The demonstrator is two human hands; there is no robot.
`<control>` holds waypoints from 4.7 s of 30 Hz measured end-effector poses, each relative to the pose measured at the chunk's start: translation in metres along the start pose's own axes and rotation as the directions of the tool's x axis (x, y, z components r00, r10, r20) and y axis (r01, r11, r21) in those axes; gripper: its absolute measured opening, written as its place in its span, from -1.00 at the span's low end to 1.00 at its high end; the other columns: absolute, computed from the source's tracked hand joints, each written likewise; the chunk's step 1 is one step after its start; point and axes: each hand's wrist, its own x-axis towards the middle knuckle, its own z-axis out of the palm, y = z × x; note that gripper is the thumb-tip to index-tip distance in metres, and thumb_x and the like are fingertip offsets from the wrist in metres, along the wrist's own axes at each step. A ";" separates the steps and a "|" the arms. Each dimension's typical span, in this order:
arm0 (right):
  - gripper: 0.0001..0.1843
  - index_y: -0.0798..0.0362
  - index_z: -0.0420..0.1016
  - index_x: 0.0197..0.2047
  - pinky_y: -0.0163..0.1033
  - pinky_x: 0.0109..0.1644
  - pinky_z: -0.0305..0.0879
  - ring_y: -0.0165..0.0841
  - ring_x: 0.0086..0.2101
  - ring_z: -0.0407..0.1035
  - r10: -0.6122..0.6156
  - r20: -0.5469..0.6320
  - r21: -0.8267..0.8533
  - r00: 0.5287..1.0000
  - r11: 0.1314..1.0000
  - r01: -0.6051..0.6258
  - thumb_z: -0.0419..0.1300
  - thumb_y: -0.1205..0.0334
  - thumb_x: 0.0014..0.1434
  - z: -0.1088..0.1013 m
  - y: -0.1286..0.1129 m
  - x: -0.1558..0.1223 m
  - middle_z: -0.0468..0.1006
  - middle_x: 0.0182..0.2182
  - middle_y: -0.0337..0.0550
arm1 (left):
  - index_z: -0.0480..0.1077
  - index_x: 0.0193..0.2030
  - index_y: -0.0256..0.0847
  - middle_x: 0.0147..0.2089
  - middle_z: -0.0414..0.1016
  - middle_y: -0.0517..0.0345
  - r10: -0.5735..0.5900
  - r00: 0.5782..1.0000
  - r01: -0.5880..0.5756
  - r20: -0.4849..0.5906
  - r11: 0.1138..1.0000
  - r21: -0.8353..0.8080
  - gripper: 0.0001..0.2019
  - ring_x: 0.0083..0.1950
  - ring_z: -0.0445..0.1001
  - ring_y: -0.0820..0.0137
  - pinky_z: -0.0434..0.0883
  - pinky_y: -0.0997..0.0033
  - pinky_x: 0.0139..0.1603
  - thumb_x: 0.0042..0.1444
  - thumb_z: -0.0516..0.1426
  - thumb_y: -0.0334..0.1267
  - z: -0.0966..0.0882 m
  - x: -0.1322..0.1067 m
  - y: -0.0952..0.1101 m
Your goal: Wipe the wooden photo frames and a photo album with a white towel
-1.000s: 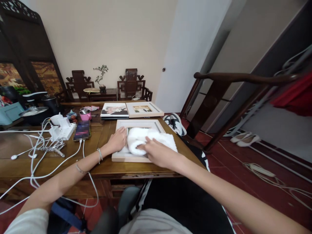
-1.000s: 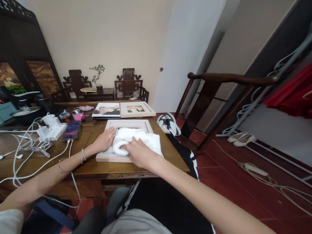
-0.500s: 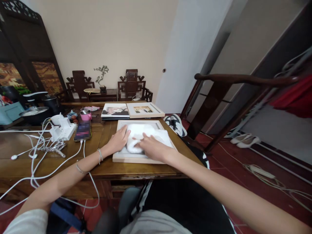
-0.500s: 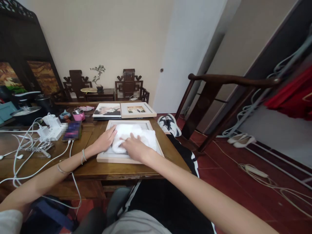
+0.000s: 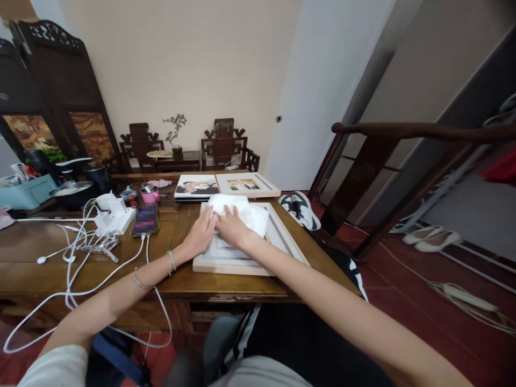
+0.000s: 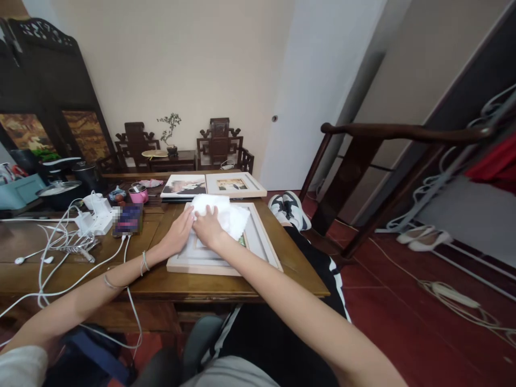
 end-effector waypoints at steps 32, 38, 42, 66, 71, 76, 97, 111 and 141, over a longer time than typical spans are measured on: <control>-0.42 0.06 0.58 -0.07 0.07 0.33 -0.10 -0.09 0.29 -0.07 0.109 0.084 0.177 0.991 0.977 -0.122 -0.02 0.62 -0.09 -0.009 0.062 -0.162 0.26 0.25 -0.10 | 0.20 0.23 -0.35 0.34 0.15 -0.19 0.036 0.978 -0.098 0.206 0.949 0.299 -0.52 0.37 0.11 0.16 0.15 0.03 0.33 0.28 -0.14 -0.12 0.008 0.002 -0.014; -0.41 0.14 0.55 -0.02 0.13 0.30 -0.04 -0.01 0.27 -0.02 -0.011 0.034 0.185 0.999 0.983 0.005 0.00 0.61 -0.10 -0.011 0.034 -0.145 0.26 0.24 0.02 | 0.14 0.26 -0.39 0.36 0.11 -0.23 0.035 0.974 -0.116 0.224 0.925 0.361 -0.51 0.39 0.06 0.16 0.12 -0.01 0.34 0.30 -0.22 -0.19 0.013 0.002 -0.021; -0.49 0.19 0.57 -0.06 0.07 0.28 0.02 -0.04 0.23 0.09 -0.186 -0.147 0.219 0.971 0.952 0.215 0.01 0.58 -0.05 -0.012 -0.001 -0.110 0.34 0.19 0.09 | 0.11 0.29 -0.36 0.37 0.09 -0.20 0.047 0.967 -0.141 0.252 0.918 0.370 -0.51 0.40 0.05 0.17 0.12 0.02 0.34 0.29 -0.20 -0.19 0.009 0.002 -0.021; -0.40 0.07 0.54 0.01 -0.05 0.21 0.13 -0.13 0.16 0.24 0.219 -0.148 0.173 0.964 0.966 -0.193 -0.04 0.56 -0.05 0.039 0.149 -0.075 0.34 0.19 -0.02 | 0.11 0.27 -0.36 0.36 0.07 -0.23 0.051 0.953 -0.160 0.300 0.922 0.353 -0.55 0.40 0.00 0.11 0.13 -0.04 0.32 0.29 -0.19 -0.28 0.006 0.000 -0.016; -0.42 0.17 0.50 0.04 -0.16 0.11 0.21 -0.13 0.03 0.36 0.232 -0.159 0.294 0.960 0.939 -0.178 -0.03 0.58 -0.03 0.020 0.168 -0.045 0.54 -0.01 0.00 | 0.12 0.26 -0.31 0.34 0.12 -0.20 0.065 0.964 -0.155 0.259 0.927 0.342 -0.57 0.39 0.03 0.14 0.13 -0.03 0.33 0.25 -0.13 -0.35 0.006 -0.002 -0.012; -0.35 0.17 0.37 0.15 -0.12 0.11 0.18 -0.14 0.08 0.29 -0.028 -0.312 0.178 0.950 0.980 0.087 0.00 0.64 -0.03 -0.002 0.115 -0.006 0.35 0.17 0.14 | 0.13 0.25 -0.33 0.35 0.09 -0.22 0.015 0.960 -0.116 0.280 0.929 0.350 -0.57 0.38 0.03 0.09 0.17 -0.04 0.30 0.26 -0.14 -0.34 0.002 -0.002 -0.003; -0.42 0.06 0.57 -0.08 -0.19 -0.06 0.18 -0.21 -0.09 0.41 0.041 -0.049 0.030 0.998 0.999 -0.040 -0.04 0.61 -0.08 0.015 0.146 -0.064 0.57 -0.11 0.01 | 0.18 0.24 -0.34 0.33 0.15 -0.21 0.045 0.975 -0.111 0.218 0.947 0.302 -0.57 0.37 0.08 0.11 0.16 -0.10 0.32 0.28 -0.15 -0.28 0.005 -0.004 -0.008; -0.40 0.04 0.51 -0.05 -0.28 -0.13 0.20 -0.25 -0.19 0.38 0.041 -0.040 0.177 0.998 0.984 -0.034 -0.05 0.59 -0.11 0.017 0.110 -0.140 0.53 -0.23 -0.05 | 0.36 0.08 -0.32 0.22 0.34 -0.12 0.118 0.980 -0.155 0.159 0.958 0.243 -0.63 0.29 0.25 0.22 0.20 0.13 0.34 0.24 -0.13 -0.34 0.003 0.004 -0.004; -0.28 0.12 0.18 0.30 0.35 0.15 -0.07 0.13 0.29 -0.23 0.284 0.107 0.218 0.953 0.928 -0.301 -0.06 0.52 0.02 0.016 0.104 -0.075 0.27 0.19 0.20 | 0.36 -0.03 -0.32 0.08 0.41 -0.19 0.265 0.957 -0.289 0.119 0.910 0.299 -0.73 0.20 0.35 0.17 0.30 0.11 0.27 0.22 -0.08 -0.37 0.007 0.001 -0.013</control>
